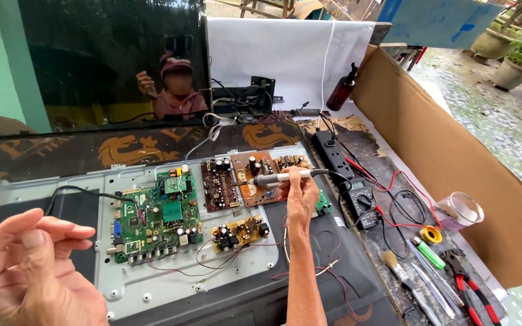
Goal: Using a soldering iron to repair or assemble components on electronic circuit boards inside a television chassis.
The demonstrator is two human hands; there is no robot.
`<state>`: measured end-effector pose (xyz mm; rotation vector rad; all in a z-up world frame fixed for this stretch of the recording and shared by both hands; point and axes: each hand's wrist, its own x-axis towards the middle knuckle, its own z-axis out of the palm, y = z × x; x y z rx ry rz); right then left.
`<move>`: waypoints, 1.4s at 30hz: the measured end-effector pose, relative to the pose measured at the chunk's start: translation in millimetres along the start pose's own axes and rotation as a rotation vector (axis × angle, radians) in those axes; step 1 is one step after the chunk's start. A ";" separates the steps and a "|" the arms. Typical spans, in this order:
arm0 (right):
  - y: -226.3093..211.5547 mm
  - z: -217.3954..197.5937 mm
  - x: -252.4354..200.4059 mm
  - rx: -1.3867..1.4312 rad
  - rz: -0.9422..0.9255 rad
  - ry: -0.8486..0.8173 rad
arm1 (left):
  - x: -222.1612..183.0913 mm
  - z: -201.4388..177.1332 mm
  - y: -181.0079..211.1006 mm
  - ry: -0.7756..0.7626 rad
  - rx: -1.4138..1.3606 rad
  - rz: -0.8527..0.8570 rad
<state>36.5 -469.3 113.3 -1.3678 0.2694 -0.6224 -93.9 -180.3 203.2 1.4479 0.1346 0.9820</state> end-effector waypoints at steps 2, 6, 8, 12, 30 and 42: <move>-1.0 2.0 -0.5 0.008 -0.005 -0.005 | 1.9 -0.6 -0.4 0.012 -0.005 -0.004; 9.3 1.0 2.7 0.019 -0.013 -0.027 | 4.6 -2.5 -1.3 0.034 -0.059 -0.052; 11.7 0.7 2.6 0.007 -0.003 -0.033 | 5.0 -3.5 -0.5 0.035 -0.055 -0.059; 4.9 2.9 0.5 0.005 -0.001 -0.046 | 5.5 -3.5 -1.3 0.035 -0.073 -0.070; 10.3 2.7 -0.4 -0.036 -0.036 -0.051 | 11.2 -9.0 3.6 0.129 -0.134 -0.118; 13.0 1.6 2.1 -0.034 -0.035 -0.058 | 11.3 -11.5 2.4 0.135 -0.147 -0.116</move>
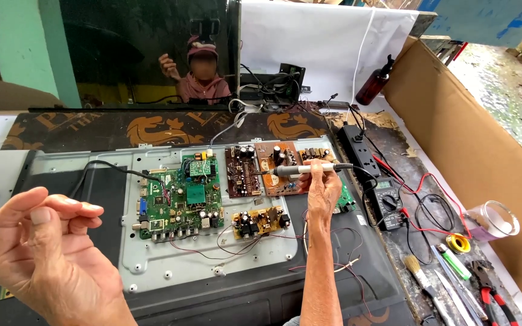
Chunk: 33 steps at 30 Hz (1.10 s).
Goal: Using a soldering iron to repair or assemble components on electronic circuit boards inside a television chassis.
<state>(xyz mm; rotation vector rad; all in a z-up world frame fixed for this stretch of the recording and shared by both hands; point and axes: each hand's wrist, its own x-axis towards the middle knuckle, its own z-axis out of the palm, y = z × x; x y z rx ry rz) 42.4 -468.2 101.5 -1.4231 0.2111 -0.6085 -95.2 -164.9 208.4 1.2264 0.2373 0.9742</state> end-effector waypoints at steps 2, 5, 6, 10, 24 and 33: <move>-2.0 -0.6 -0.9 -0.004 -0.003 -0.002 | -1.2 2.4 2.2 0.000 0.008 0.003; 0.3 -1.5 -0.5 -0.009 -0.018 -0.009 | 0.1 3.2 1.4 -0.011 -0.005 0.005; 1.9 -2.7 -0.1 -0.015 -0.031 -0.014 | 0.6 3.2 0.1 -0.022 -0.029 0.000; 2.3 -2.0 0.0 0.000 -0.008 0.001 | -0.4 5.6 1.2 -0.027 -0.068 -0.003; -4.1 -0.7 -2.4 -0.025 -0.031 -0.003 | -2.7 12.1 -1.3 -0.049 0.080 0.099; -13.9 0.5 -5.3 -0.020 -0.002 -0.008 | 0.1 18.2 -3.1 -0.398 0.679 0.226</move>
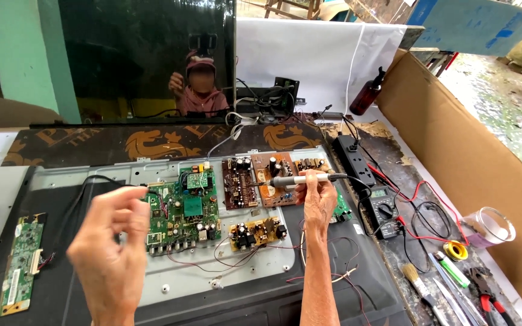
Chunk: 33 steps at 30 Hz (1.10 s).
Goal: Using a soldering iron to repair or assemble components on electronic circuit boards inside a television chassis.
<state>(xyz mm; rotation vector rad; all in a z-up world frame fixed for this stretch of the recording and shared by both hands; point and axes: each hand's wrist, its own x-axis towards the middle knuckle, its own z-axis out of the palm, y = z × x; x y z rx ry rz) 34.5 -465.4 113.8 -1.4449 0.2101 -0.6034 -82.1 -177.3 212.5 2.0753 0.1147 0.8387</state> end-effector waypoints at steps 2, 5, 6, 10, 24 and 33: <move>0.7 -0.3 1.1 0.003 0.001 0.003 | 4.0 7.3 -10.8 -0.245 0.162 -0.054; 1.8 -1.5 3.4 0.008 0.006 0.008 | 10.6 12.8 -5.7 -0.707 0.348 -0.191; 3.2 -2.0 2.2 0.008 0.016 0.003 | 10.2 12.0 -1.2 -0.926 0.371 -0.280; -1.5 -0.4 1.1 0.031 0.043 -0.003 | 10.1 17.8 -9.9 -0.870 0.445 -0.211; 5.1 -2.6 5.4 -0.010 0.024 0.012 | -10.5 -4.9 34.6 0.124 -0.257 0.071; 1.7 -1.0 2.5 -0.026 0.019 0.010 | -18.4 -8.7 -22.5 0.545 -0.313 0.084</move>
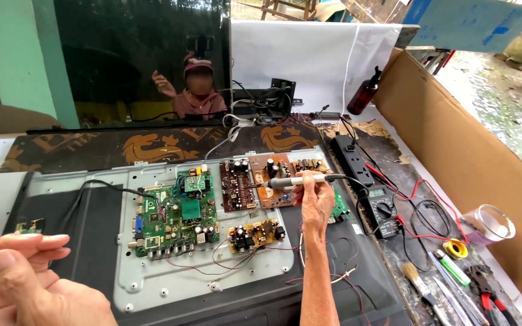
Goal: Using a soldering iron to repair or assemble components on electronic circuit boards inside a television chassis.
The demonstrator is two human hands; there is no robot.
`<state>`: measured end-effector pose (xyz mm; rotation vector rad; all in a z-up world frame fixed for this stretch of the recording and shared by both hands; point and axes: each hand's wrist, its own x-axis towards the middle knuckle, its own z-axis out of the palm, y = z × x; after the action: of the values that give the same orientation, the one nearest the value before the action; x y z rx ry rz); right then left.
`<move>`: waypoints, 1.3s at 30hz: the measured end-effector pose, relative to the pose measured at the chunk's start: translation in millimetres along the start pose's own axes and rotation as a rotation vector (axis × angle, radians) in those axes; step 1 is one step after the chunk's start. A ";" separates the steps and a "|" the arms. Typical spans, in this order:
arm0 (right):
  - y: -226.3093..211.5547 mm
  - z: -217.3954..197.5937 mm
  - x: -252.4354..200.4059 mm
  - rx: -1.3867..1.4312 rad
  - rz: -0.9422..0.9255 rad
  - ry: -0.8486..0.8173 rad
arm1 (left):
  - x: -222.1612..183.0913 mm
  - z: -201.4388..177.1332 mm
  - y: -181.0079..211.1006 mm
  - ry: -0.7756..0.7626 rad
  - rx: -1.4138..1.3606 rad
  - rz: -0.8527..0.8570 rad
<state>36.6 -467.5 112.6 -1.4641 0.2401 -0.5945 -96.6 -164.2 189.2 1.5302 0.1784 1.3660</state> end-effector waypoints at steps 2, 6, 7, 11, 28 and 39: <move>0.1 0.5 -0.1 -0.004 -0.004 -0.001 | 3.2 1.6 7.2 0.006 0.009 0.013; -0.8 0.3 -1.7 -0.006 0.003 0.010 | 4.1 2.0 15.8 0.008 -0.011 -0.045; -1.0 -0.1 -1.8 -0.006 0.004 0.007 | 4.1 2.4 18.7 0.009 -0.008 -0.045; 6.4 -2.6 -1.2 0.013 -0.022 -0.025 | 5.1 1.6 24.4 0.010 0.043 -0.040; -4.2 6.5 -5.2 0.034 -0.001 0.010 | 14.4 0.0 14.7 0.116 -0.120 -0.144; 15.6 1.7 5.1 0.094 0.016 -0.070 | 9.4 0.8 16.4 0.098 -0.115 -0.179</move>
<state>45.2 -468.8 98.6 -1.3885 0.1673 -0.5338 -100.8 -165.8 207.7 1.3206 0.2865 1.2865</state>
